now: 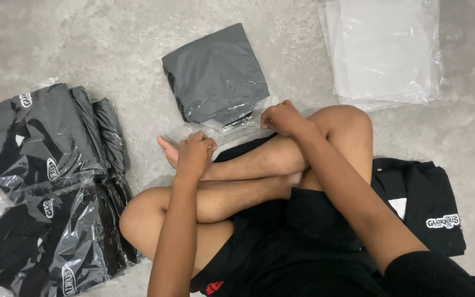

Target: Packaging folded black shirts into clear plastic bags and sealing them.

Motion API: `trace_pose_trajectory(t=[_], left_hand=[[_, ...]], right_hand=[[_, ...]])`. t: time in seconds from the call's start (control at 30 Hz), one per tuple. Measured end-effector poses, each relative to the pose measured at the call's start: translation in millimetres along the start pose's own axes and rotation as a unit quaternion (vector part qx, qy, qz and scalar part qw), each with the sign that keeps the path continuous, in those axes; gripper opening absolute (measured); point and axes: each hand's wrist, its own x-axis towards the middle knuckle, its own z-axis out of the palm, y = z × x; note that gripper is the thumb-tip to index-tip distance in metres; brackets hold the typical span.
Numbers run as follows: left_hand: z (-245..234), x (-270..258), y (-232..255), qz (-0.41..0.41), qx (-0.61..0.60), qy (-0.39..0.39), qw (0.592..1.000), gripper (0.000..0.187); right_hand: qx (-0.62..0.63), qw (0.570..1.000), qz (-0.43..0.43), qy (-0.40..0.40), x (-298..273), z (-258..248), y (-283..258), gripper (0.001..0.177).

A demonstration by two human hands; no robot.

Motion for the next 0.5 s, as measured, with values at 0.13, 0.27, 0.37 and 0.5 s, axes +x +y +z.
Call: trace_pose_trajectory(t=[0.13,0.27,0.37,0.5], left_hand=[[-17,-7,22,0.026,0.017,-0.003,1.0,0.012],[-6,-4,24,0.064,0.045,-0.007,0.997,0.017],[-1,-1,20,0.052,0.033,-0.025,0.998,0.02],[-12,1,21,0.009,-0.096,-0.003,0.995,0.01]], right_hand=[[-0.045,0.997,-0.058,0.009,-3,-8,-3,0.009],[-0.021,0.994,-0.08,0.065,-8,-20,-8,0.011],[0.011,0.991,-0.094,0.094,-8,-18,-7,0.012],[0.058,0.985,-0.096,0.135,1,-4,0,0.013]])
